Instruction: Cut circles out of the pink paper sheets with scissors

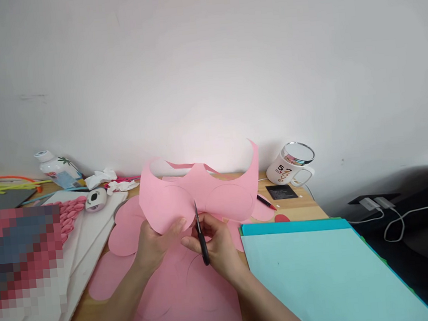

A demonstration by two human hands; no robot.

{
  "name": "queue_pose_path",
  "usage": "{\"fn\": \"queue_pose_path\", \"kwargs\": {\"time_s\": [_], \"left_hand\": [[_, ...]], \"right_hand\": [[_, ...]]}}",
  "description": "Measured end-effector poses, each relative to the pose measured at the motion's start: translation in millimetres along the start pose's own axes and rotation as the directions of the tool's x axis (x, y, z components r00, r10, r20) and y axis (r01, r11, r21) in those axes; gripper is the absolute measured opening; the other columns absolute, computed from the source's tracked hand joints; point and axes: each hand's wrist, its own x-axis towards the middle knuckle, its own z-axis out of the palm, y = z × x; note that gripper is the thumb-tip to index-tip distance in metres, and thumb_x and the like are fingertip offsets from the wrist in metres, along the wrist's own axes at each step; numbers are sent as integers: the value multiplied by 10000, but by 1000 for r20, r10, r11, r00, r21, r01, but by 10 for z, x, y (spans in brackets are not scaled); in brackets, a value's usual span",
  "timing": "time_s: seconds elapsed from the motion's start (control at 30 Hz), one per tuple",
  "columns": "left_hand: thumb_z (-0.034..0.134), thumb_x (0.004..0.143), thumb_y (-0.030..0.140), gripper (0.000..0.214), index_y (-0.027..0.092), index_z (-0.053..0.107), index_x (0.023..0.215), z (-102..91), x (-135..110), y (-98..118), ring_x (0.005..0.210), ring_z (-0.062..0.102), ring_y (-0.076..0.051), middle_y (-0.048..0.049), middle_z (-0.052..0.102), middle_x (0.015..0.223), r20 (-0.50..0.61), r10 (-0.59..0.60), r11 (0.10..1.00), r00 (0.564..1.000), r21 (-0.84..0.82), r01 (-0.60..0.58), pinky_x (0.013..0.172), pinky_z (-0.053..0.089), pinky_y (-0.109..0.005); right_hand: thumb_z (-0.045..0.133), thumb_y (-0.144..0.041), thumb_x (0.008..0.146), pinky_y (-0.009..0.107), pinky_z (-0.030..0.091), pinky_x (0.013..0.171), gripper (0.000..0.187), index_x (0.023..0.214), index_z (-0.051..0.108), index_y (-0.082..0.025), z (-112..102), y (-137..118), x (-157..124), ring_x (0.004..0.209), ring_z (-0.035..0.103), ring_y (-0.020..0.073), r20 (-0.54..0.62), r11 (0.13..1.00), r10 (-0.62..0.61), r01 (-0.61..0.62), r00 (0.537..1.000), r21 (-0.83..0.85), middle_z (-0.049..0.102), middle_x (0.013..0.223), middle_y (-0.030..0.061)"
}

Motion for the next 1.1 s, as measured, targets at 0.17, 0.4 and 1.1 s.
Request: {"fn": "queue_pose_path", "kwargs": {"time_s": [0.17, 0.4, 1.1], "left_hand": [[699, 657, 309, 204, 128, 676, 748, -1, -19, 31, 694, 638, -194, -47, 695, 688, -8, 1, 1000, 1000, 17, -1, 587, 514, -256], [692, 661, 324, 215, 128, 682, 747, -7, -18, 15, 694, 644, -199, -56, 705, 704, -11, 25, 1000, 1000, 12, -25, 585, 519, -258], [692, 642, 333, 219, 136, 602, 610, -9, 18, -34, 582, 509, -132, 9, 551, 562, -34, 53, 998, 998, 30, -52, 526, 438, -227]], "right_hand": [[743, -376, 697, 230, 315, 506, 298, 748, 520, -185, -17, 16, -5, 538, 368, 99, 36, 1000, -6, 6, 999, 23, 419, 603, -57], [709, -387, 728, 223, 288, 477, 280, 740, 513, -188, -17, -10, -3, 522, 340, 94, 42, 1000, -11, 11, 999, 8, 410, 585, -55], [691, -380, 738, 220, 292, 452, 260, 730, 513, -190, -14, -42, -9, 492, 325, 89, 65, 998, 39, -42, 997, 44, 395, 544, -67]]}}
